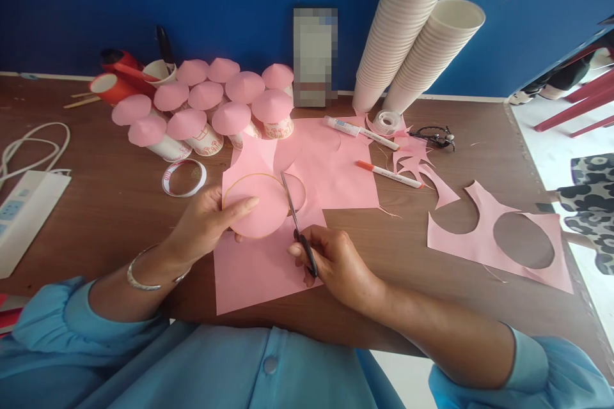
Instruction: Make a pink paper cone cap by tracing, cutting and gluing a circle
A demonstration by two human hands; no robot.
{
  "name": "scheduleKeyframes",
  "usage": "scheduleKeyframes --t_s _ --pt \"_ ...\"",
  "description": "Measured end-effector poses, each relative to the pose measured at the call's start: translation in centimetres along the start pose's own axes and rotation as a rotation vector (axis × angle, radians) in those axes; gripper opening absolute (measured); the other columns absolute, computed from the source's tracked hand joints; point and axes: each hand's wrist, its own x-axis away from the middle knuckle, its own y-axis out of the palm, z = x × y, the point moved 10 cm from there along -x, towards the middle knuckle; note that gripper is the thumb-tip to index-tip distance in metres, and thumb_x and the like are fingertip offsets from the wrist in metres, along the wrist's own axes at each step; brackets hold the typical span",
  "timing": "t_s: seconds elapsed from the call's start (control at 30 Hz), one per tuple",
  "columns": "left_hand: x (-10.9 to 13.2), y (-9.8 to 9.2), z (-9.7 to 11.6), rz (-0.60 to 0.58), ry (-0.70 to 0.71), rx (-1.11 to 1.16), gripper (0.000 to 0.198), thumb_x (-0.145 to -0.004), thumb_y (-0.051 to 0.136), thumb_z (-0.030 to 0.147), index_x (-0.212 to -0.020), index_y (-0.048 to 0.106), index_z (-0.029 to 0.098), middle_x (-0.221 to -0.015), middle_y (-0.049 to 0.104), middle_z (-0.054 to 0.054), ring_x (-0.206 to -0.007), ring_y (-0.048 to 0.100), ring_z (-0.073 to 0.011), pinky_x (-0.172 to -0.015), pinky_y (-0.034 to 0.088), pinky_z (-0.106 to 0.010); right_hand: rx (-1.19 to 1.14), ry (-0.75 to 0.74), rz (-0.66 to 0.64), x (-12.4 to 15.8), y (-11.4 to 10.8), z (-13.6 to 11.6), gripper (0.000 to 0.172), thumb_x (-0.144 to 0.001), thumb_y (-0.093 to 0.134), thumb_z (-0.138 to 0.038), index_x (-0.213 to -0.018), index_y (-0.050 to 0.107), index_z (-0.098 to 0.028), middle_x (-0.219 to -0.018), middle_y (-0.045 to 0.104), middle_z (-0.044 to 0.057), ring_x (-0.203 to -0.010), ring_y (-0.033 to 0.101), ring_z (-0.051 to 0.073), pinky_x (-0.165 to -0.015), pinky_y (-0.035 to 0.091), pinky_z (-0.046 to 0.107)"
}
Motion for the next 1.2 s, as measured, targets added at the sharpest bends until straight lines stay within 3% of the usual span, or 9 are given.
scheduleKeyframes --t_s 0.3,0.5,0.63,0.8,1.0,1.2 --pt "-0.2 -0.4 -0.7 0.029 -0.023 0.046 0.031 -0.087 0.075 0.044 -0.080 0.070 0.015 -0.053 0.062 0.002 -0.045 0.054 -0.0099 -0.042 0.044 -0.019 -0.060 0.039 -0.040 0.0 0.3 0.7 0.055 -0.084 0.072 -0.071 -0.067 0.054 -0.022 -0.048 0.057 -0.004 -0.045 0.056 0.013 -0.048 0.045 0.025" --pt "-0.8 0.0 -1.2 -0.065 -0.050 0.251 0.029 -0.081 0.081 0.038 -0.097 0.074 0.015 -0.088 0.079 -0.006 -0.083 0.073 -0.0205 -0.071 0.060 -0.027 -0.090 0.038 -0.068 -0.1 0.2 0.2 0.062 -0.077 0.074 -0.079 -0.073 0.057 -0.020 -0.061 0.061 -0.002 -0.054 0.057 0.012 -0.053 0.045 0.025" --pt "-1.1 -0.4 -1.2 -0.056 -0.044 0.319 0.035 -0.077 0.083 0.031 -0.107 0.072 0.016 -0.099 0.079 -0.006 -0.087 0.072 -0.0210 -0.078 0.061 -0.030 -0.078 0.077 -0.119 0.1 0.6 0.3 0.066 -0.075 0.072 -0.082 -0.081 0.061 -0.018 -0.066 0.061 -0.001 -0.059 0.056 0.012 -0.056 0.044 0.025" --pt "-1.1 -1.1 -1.3 -0.021 -0.053 0.243 0.035 -0.076 0.086 0.035 -0.102 0.073 0.015 -0.097 0.077 -0.005 -0.082 0.069 -0.0183 -0.071 0.056 -0.025 -0.058 0.088 -0.116 0.0 0.7 0.4 0.069 -0.073 0.071 -0.085 -0.079 0.059 -0.018 -0.065 0.060 -0.001 -0.058 0.054 0.012 -0.056 0.043 0.025" --pt "-0.9 -1.6 -1.2 0.032 -0.030 0.146 0.030 -0.081 0.083 0.043 -0.088 0.072 0.016 -0.080 0.069 -0.001 -0.069 0.059 -0.0125 -0.060 0.048 -0.021 -0.047 0.082 -0.110 0.1 0.7 0.4 0.068 -0.075 0.070 -0.085 -0.078 0.057 -0.019 -0.065 0.058 -0.002 -0.059 0.053 0.012 -0.057 0.043 0.026" --pt "-0.4 -1.7 -0.7 0.134 0.012 0.037 0.031 -0.084 0.080 0.045 -0.092 0.074 0.016 -0.082 0.070 -0.001 -0.073 0.059 -0.0139 -0.062 0.048 -0.023 -0.031 0.047 -0.089 0.0 0.8 0.2 0.068 -0.078 0.066 -0.086 -0.078 0.057 -0.019 -0.065 0.057 -0.001 -0.061 0.054 0.013 -0.059 0.044 0.027"
